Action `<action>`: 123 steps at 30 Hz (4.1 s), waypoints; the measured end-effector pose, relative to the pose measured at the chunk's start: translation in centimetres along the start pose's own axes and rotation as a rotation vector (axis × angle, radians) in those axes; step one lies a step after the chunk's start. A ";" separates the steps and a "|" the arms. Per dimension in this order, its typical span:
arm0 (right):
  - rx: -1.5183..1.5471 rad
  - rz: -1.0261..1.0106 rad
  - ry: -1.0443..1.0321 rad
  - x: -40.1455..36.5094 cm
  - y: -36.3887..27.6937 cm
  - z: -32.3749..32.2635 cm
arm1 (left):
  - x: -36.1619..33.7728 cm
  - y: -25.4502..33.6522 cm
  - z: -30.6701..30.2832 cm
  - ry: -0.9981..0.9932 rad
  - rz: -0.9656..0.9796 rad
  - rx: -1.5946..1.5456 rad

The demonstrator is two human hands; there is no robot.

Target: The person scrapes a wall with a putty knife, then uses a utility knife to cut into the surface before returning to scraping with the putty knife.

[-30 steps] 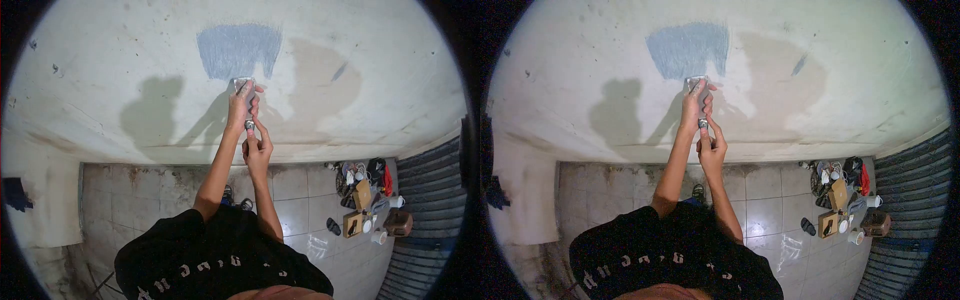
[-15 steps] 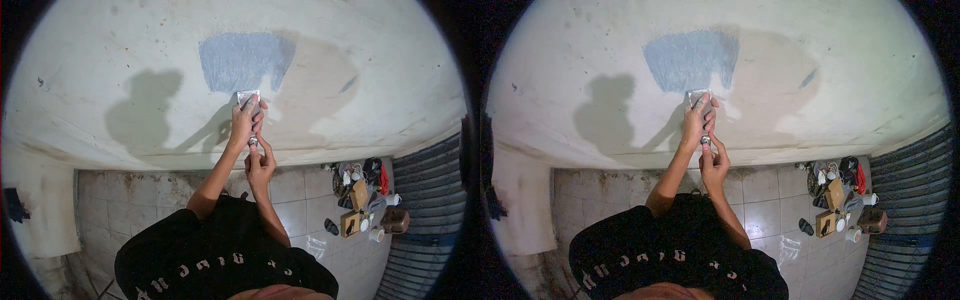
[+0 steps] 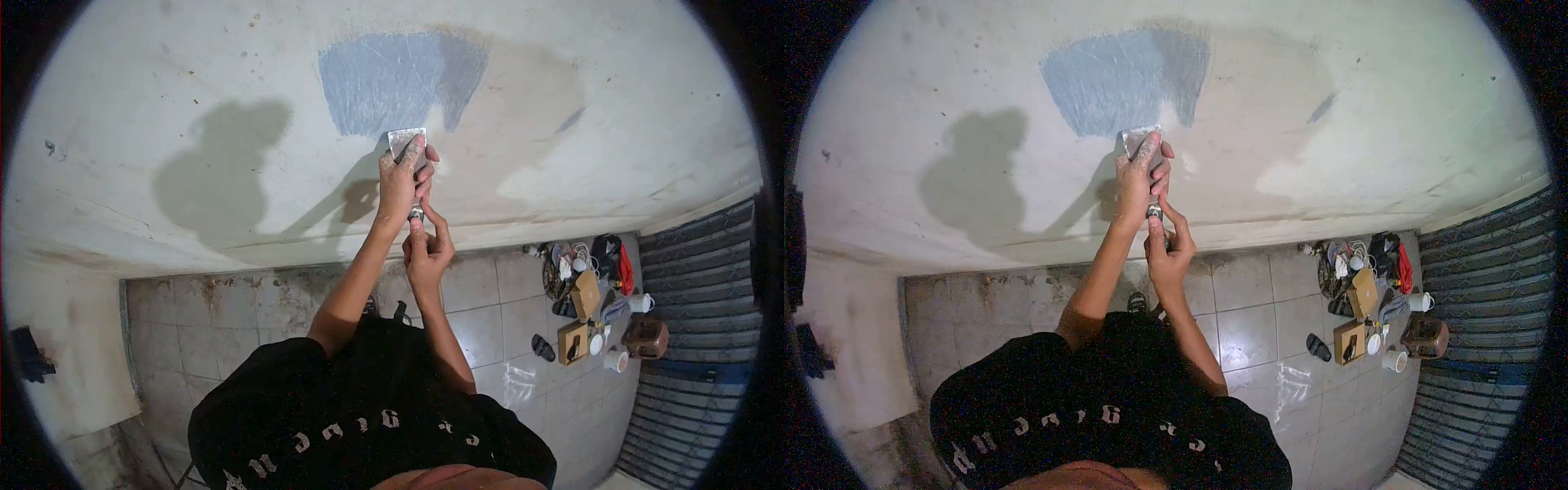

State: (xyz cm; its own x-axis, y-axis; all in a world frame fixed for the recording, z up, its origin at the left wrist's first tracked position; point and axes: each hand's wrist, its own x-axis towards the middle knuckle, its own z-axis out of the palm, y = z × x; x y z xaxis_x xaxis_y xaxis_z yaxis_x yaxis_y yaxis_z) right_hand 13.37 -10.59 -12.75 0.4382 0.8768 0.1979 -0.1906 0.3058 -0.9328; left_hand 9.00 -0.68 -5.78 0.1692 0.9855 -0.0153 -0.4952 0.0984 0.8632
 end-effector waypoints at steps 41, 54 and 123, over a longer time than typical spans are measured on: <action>-0.053 0.117 0.029 0.7 -5.5 0.8 | 0.3 2.8 1.9 -0.009 -0.038 -0.066; -0.032 0.029 0.027 0.9 -6.0 0.7 | 0.2 3.9 3.1 -0.028 0.025 -0.065; -0.093 0.005 0.021 0.6 -4.5 0.8 | 0.3 2.9 2.1 -0.042 -0.027 -0.058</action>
State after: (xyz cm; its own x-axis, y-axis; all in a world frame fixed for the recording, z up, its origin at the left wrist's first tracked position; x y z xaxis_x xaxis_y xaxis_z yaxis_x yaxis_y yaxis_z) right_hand 13.75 -11.15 -8.20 0.4561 0.8699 0.1878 -0.1111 0.2650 -0.9578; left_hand 9.39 -0.42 -2.25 0.2182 0.9758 -0.0155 -0.5380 0.1335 0.8323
